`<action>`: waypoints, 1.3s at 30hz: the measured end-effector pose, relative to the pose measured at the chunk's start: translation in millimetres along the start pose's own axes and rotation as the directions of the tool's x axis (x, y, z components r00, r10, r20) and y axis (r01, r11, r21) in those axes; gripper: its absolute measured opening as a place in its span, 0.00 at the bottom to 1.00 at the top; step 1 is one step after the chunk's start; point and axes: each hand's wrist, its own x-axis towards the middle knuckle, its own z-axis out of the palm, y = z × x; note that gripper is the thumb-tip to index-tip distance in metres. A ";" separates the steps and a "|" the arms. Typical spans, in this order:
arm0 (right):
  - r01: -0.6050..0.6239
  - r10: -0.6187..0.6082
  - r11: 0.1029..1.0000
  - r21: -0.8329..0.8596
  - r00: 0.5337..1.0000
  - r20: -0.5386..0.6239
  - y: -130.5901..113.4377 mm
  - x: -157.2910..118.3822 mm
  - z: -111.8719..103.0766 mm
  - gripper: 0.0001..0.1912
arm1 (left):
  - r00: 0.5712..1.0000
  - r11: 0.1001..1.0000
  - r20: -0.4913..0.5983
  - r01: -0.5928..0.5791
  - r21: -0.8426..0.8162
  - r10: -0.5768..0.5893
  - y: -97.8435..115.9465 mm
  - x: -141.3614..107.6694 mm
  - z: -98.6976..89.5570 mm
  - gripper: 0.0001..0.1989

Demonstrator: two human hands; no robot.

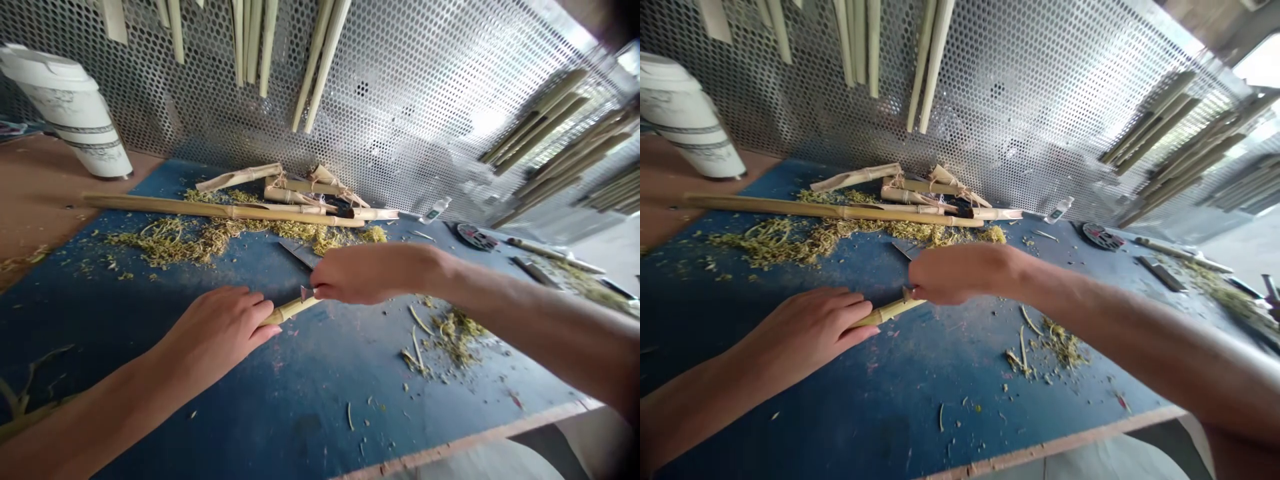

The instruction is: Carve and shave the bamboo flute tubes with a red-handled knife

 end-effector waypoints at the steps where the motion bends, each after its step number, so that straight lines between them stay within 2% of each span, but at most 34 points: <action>1: -0.021 0.016 0.997 0.070 0.997 0.070 0.9 -9.3 3.4 0.24 | 1.000 1.000 -0.003 -0.003 0.001 0.003 0.3 -0.3 1.5 0.12; 3: -0.073 0.030 0.978 0.196 0.976 0.218 4.8 -27.3 12.6 0.25 | 1.000 1.000 -0.012 -0.012 -0.003 0.012 0.5 -0.8 4.2 0.09; 5: -0.134 0.046 0.927 0.351 0.968 0.247 11.2 -43.6 25.1 0.27 | 1.000 1.000 -0.018 -0.022 -0.012 0.021 0.2 -1.0 6.5 0.09; 6: -0.175 0.081 0.839 0.514 0.976 0.200 14.5 -50.5 32.6 0.26 | 1.000 1.000 -0.021 -0.021 -0.015 0.020 0.0 -1.0 7.5 0.10; 7: -0.179 0.148 0.743 0.644 0.984 0.102 17.2 -56.4 40.9 0.25 | 1.000 1.000 -0.024 -0.019 -0.017 0.018 -0.4 -1.0 8.3 0.11; 8: -0.153 0.237 0.689 0.709 0.971 -0.020 19.0 -60.7 49.7 0.25 | 1.000 1.000 -0.026 -0.015 -0.016 0.015 -0.8 -1.1 8.9 0.12; 9: -0.108 0.294 0.678 0.727 0.946 -0.134 19.5 -63.5 58.6 0.23 | 0.999 1.000 -0.030 -0.013 -0.014 0.012 -1.2 -1.2 9.3 0.13; 11: -0.070 0.346 0.759 0.647 0.885 -0.311 17.0 -64.2 75.7 0.18 | 0.999 1.000 -0.040 -0.014 -0.006 0.014 -2.2 -1.9 9.5 0.11; 13: -0.098 0.322 0.861 0.499 0.865 -0.386 11.9 -60.8 89.4 0.13 | 0.999 1.000 -0.045 -0.027 0.001 0.027 -3.3 -2.9 9.6 0.09; 15: -0.101 0.238 0.927 0.361 0.902 -0.360 7.4 -57.5 98.1 0.13 | 0.997 0.999 -0.065 -0.034 0.009 0.035 -4.5 -3.9 10.3 0.09; 18: -0.027 0.086 0.978 0.209 0.956 -0.281 4.8 -58.7 102.2 0.18 | 0.994 0.999 -0.101 -0.034 0.002 0.035 -5.7 -5.4 12.8 0.10; 21: -0.030 0.068 0.988 0.149 0.964 -0.258 4.5 -65.4 101.0 0.12 | 0.994 0.999 -0.100 -0.039 -0.010 0.038 -5.6 -6.1 13.9 0.11; 24: -0.053 0.097 0.985 0.164 0.959 -0.268 3.6 -69.6 100.4 0.16 | 0.995 0.999 -0.088 -0.046 -0.011 0.045 -5.0 -5.9 12.2 0.11; 26: -0.030 0.069 0.988 0.149 0.962 -0.262 3.7 -70.2 100.2 0.20 | 0.996 0.999 -0.075 -0.048 -0.009 0.047 -5.0 -5.4 10.3 0.10; 28: -0.004 0.036 0.992 0.127 0.966 -0.256 6.5 -70.5 98.9 0.15 | 0.997 0.999 -0.061 -0.051 -0.005 0.051 -5.4 -5.2 8.1 0.08; 30: -0.018 0.053 0.992 0.123 0.956 -0.290 13.4 -71.7 96.3 0.11 | 0.997 0.998 -0.040 -0.061 -0.007 0.061 -6.0 -5.2 5.1 0.06; 33: -0.083 0.111 0.993 0.087 0.912 -0.396 28.9 -76.5 90.5 0.13 | 0.995 0.995 -0.007 -0.102 -0.005 0.102 -5.0 -5.2 -0.5 0.04; 35: -0.108 0.118 0.993 0.048 0.898 -0.425 38.8 -81.6 85.4 0.12 | 0.990 0.990 -0.022 -0.142 0.010 0.143 -1.8 -5.2 -3.9 0.05; 39: -0.096 0.100 0.995 0.030 0.909 -0.405 49.6 -93.4 73.2 0.09 | 0.970 0.974 -0.110 -0.208 0.094 0.218 11.5 -6.0 -8.8 0.09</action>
